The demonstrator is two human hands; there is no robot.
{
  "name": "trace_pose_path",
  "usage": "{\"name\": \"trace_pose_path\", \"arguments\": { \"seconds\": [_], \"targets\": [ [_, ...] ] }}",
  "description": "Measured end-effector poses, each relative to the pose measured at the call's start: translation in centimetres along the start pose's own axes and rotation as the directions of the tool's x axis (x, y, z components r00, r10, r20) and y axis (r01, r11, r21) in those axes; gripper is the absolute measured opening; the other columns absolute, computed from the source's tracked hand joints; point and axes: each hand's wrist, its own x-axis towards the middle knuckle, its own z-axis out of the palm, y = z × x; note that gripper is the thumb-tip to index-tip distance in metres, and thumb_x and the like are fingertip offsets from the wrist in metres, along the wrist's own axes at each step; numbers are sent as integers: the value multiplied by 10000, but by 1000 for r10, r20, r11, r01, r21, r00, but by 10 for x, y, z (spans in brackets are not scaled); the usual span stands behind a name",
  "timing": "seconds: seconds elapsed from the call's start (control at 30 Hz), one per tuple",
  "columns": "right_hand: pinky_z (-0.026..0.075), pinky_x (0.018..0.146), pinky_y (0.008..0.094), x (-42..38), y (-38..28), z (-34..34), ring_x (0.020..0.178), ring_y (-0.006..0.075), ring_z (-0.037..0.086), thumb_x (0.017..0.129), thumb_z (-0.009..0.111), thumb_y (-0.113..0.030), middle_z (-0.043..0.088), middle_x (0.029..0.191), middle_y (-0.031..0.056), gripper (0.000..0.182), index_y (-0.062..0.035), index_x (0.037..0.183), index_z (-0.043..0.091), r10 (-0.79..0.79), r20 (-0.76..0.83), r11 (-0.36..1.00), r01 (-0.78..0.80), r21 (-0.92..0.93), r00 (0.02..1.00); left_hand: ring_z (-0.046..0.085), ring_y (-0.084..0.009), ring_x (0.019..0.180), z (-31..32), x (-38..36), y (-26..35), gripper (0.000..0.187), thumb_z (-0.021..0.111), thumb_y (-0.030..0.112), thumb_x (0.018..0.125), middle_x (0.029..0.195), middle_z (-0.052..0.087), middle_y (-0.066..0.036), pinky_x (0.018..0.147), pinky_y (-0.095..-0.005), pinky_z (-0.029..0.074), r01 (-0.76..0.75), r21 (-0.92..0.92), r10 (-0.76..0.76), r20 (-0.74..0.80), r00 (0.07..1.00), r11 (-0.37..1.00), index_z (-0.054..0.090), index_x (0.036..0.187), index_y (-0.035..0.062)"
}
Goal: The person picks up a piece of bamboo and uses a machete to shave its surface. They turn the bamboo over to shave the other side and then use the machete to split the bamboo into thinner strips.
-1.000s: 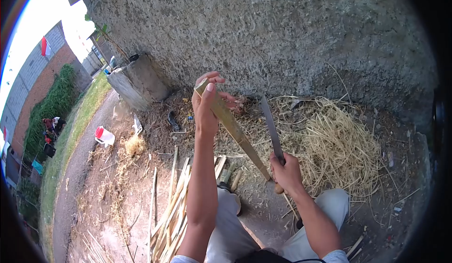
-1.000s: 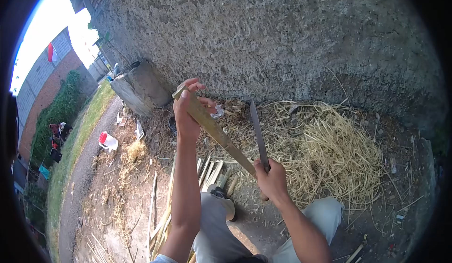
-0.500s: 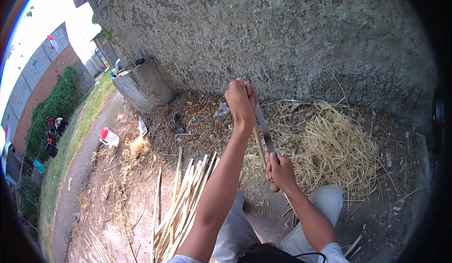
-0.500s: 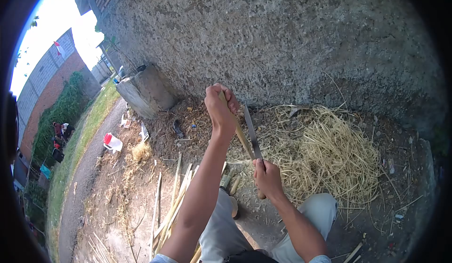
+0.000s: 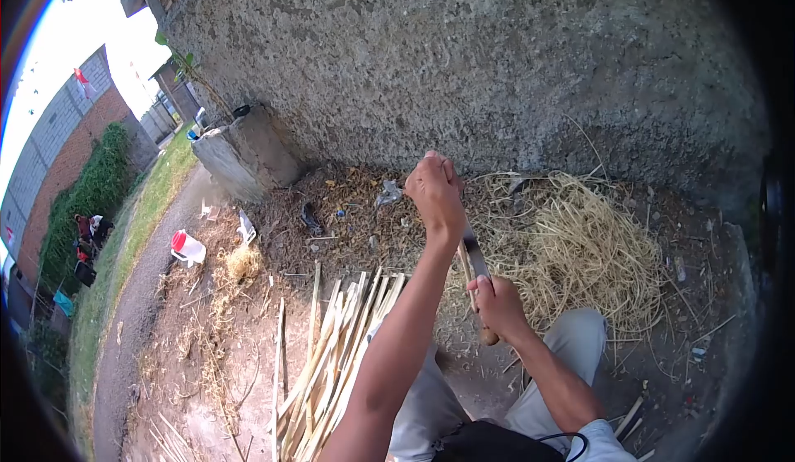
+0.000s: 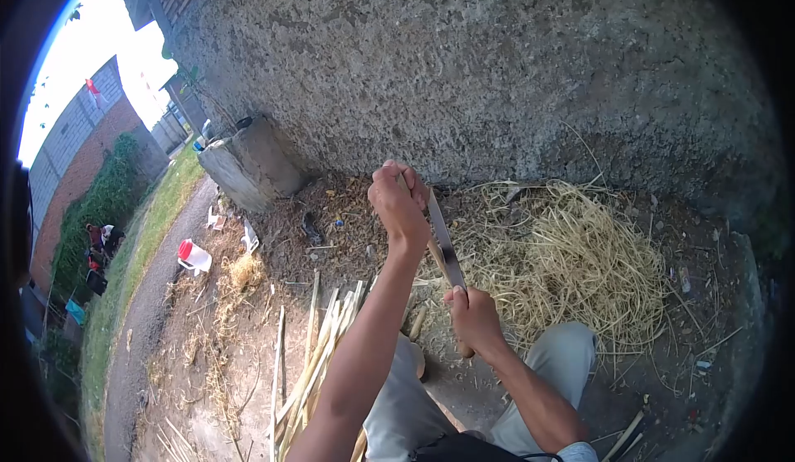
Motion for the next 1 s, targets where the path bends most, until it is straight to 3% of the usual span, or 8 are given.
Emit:
{"name": "trace_pose_path", "arguments": {
  "seconds": [0.07, 0.2, 0.37, 0.5, 0.6, 0.77, 0.87, 1.0],
  "targets": [
    [470, 562, 385, -8, -26, 0, 543, 238, 605, 1005, 449, -179, 592, 590, 112, 307, 20, 925, 669, 28, -8, 985, -26, 168, 1000, 349, -129, 470, -6, -2, 0, 338, 381, 306, 941, 579, 398, -35, 461, -298, 288, 69, -62, -63, 105, 993, 996, 433, 707, 67],
    [472, 560, 375, -10, 31, 39, 564, 238, 625, 1006, 488, -208, 632, 633, 119, 294, 10, 934, 671, -251, -192, 945, 197, -261, 949, 330, -131, 464, -12, 2, 1, 336, 380, 325, 921, 552, 374, -27, 458, -302, 279, 77, -92, -58, 190, 980, 993, 406, 697, 76],
    [460, 547, 371, -8, -20, 9, 549, 232, 615, 1006, 497, -215, 616, 622, 135, 301, 12, 927, 679, 7, -7, 998, -8, -70, 1000, 322, -136, 448, -38, 22, 3, 363, 390, 377, 902, 537, 354, -22, 453, -308, 286, 116, -135, -94, 162, 982, 984, 387, 678, 91],
    [465, 528, 409, -14, -12, 37, 539, 312, 625, 996, 514, -218, 607, 596, 173, 319, 31, 873, 670, -271, -129, 958, 255, -129, 954, 307, -132, 444, -36, 19, 6, 385, 395, 401, 903, 532, 348, -19, 452, -308, 280, 119, -125, -96, 171, 980, 985, 385, 672, 92],
    [484, 541, 426, -11, 48, 51, 581, 344, 647, 991, 504, -230, 621, 615, 198, 333, 36, 876, 667, -156, -125, 940, 109, -322, 980, 301, -129, 449, -40, 13, 5, 395, 395, 414, 899, 531, 345, -16, 453, -308, 273, 133, -134, -110, 166, 980, 982, 385, 669, 93],
    [497, 607, 462, -23, -25, 19, 635, 375, 649, 985, 474, -190, 620, 628, 191, 305, 42, 866, 634, 6, -23, 997, -8, -78, 1000, 297, -133, 455, -39, 12, 8, 403, 393, 423, 894, 521, 324, -8, 453, -306, 266, 231, -182, -182, 250, 951, 956, 383, 663, 92],
    [492, 645, 471, -24, 11, 48, 691, 380, 648, 985, 489, -176, 618, 664, 207, 271, 41, 893, 623, -309, -185, 950, 292, -116, 933, 295, -135, 461, -33, 10, 11, 401, 393, 421, 892, 524, 326, -10, 453, -306, 263, 237, -193, -181, 269, 946, 952, 382, 659, 95],
    [478, 640, 482, -24, 19, 38, 715, 409, 635, 981, 497, -193, 614, 691, 223, 278, 43, 871, 596, -239, -49, 929, 214, -301, 970, 290, -135, 468, -48, 15, 17, 391, 395, 414, 890, 534, 336, -14, 453, -308, 258, 216, -169, -163, 281, 946, 962, 382, 659, 99]
  ]
}}
